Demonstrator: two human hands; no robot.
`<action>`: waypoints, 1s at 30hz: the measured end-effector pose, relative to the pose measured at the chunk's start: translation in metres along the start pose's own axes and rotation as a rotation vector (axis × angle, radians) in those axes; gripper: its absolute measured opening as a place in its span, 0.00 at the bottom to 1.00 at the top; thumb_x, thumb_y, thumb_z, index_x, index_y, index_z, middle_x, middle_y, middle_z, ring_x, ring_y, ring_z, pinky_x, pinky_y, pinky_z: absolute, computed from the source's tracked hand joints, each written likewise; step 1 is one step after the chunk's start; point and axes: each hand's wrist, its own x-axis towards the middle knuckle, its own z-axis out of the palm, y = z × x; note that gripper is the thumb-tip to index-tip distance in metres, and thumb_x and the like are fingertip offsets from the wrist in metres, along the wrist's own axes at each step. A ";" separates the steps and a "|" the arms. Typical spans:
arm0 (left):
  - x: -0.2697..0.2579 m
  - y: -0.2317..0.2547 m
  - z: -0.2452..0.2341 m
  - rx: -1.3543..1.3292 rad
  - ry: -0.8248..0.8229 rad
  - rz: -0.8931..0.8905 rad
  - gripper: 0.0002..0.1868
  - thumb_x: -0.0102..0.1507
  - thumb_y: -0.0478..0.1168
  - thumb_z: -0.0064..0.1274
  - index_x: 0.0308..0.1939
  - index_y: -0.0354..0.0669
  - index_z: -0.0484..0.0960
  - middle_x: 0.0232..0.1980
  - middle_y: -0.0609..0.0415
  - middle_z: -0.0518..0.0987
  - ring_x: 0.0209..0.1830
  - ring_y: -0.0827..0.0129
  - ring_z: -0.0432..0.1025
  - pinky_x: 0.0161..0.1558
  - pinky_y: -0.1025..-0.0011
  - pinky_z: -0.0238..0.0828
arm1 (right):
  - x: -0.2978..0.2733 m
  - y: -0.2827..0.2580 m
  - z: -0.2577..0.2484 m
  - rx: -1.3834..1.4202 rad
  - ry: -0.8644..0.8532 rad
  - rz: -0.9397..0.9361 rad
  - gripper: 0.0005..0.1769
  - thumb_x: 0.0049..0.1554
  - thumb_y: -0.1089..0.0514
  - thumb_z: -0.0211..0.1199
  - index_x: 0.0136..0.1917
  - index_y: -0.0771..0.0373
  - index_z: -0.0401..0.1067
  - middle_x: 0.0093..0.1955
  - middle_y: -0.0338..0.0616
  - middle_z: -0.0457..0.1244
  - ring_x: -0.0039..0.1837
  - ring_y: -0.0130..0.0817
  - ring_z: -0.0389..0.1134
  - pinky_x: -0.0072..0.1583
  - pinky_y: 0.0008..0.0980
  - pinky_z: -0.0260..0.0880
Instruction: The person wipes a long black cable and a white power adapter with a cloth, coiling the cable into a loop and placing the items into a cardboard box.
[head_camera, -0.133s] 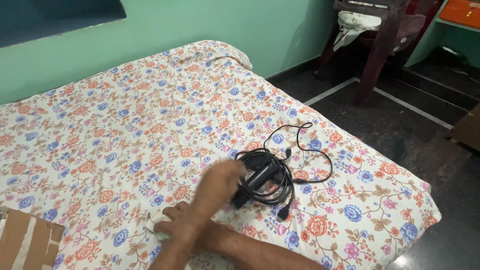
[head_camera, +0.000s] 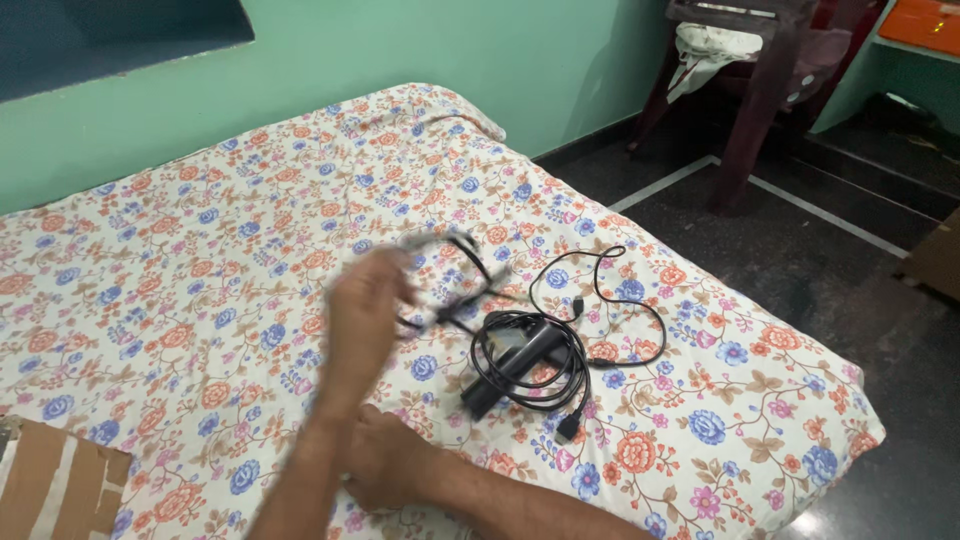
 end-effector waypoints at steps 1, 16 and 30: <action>0.007 0.000 -0.017 -0.143 0.080 0.078 0.12 0.74 0.42 0.43 0.43 0.46 0.81 0.37 0.58 0.81 0.28 0.78 0.75 0.30 0.76 0.73 | -0.001 -0.006 -0.001 -0.082 0.008 -0.024 0.22 0.55 0.52 0.65 0.64 0.51 0.72 0.64 0.53 0.65 0.65 0.51 0.64 0.67 0.49 0.66; -0.045 -0.015 -0.122 0.329 0.325 0.240 0.15 0.74 0.44 0.48 0.46 0.35 0.83 0.32 0.62 0.70 0.31 0.80 0.62 0.35 0.76 0.59 | -0.007 -0.034 -0.057 -0.347 -0.091 -0.244 0.43 0.48 0.41 0.76 0.73 0.54 0.71 0.74 0.71 0.53 0.73 0.67 0.52 0.69 0.62 0.58; -0.129 0.009 -0.184 0.247 0.393 0.051 0.14 0.61 0.36 0.61 0.51 0.43 0.86 0.27 0.59 0.78 0.22 0.81 0.64 0.22 0.78 0.59 | 0.076 -0.032 -0.172 0.107 0.529 0.150 0.10 0.65 0.61 0.52 0.49 0.57 0.75 0.45 0.44 0.69 0.48 0.36 0.72 0.52 0.35 0.76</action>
